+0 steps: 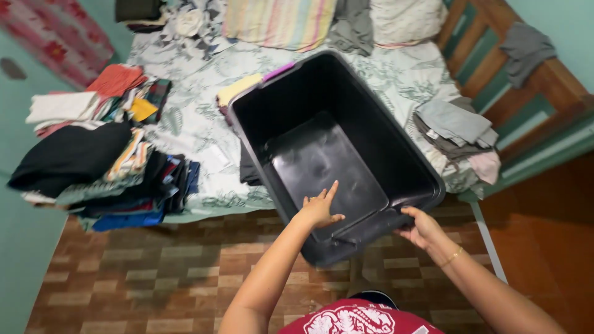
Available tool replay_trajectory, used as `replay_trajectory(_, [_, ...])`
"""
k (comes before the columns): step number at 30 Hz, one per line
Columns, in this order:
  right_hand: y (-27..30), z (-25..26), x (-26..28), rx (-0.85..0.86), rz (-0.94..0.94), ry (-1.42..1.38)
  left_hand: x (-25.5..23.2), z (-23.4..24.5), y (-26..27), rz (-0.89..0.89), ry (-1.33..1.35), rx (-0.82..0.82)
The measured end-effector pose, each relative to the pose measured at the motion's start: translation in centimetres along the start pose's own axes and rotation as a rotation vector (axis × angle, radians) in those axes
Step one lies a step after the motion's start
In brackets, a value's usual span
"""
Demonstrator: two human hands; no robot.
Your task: The person folds various clothing items on a bed and places them into a black storage bin. The person handles shirts, pants, and shorts, folding each item and stacking them in the bin.
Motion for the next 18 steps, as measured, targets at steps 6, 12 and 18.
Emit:
replay_trajectory(6, [-2.6,1.7,6.3,-0.058,0.102,-0.199,-4.0,0.0,-5.6,-0.032,0.001,0.147])
replay_trajectory(12, [-5.9,5.3,10.7,-0.168,0.085,-0.259,-6.5,-0.7,-14.0,-0.058,-0.035,0.216])
replay_trajectory(18, [-9.1,9.1,12.0,-0.193,0.045,-0.283,-7.9,-3.6,-20.5,-0.004,-0.010,0.359])
Point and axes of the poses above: each hand's wrist, its own y-axis away from the middle knuckle, its own z-axis out of the back of the hand, x = y × z, the point moved 10 cm from there along -y, towards the middle knuckle, and after that the axes turned 1 degree about -z, right-handed, at the moved point
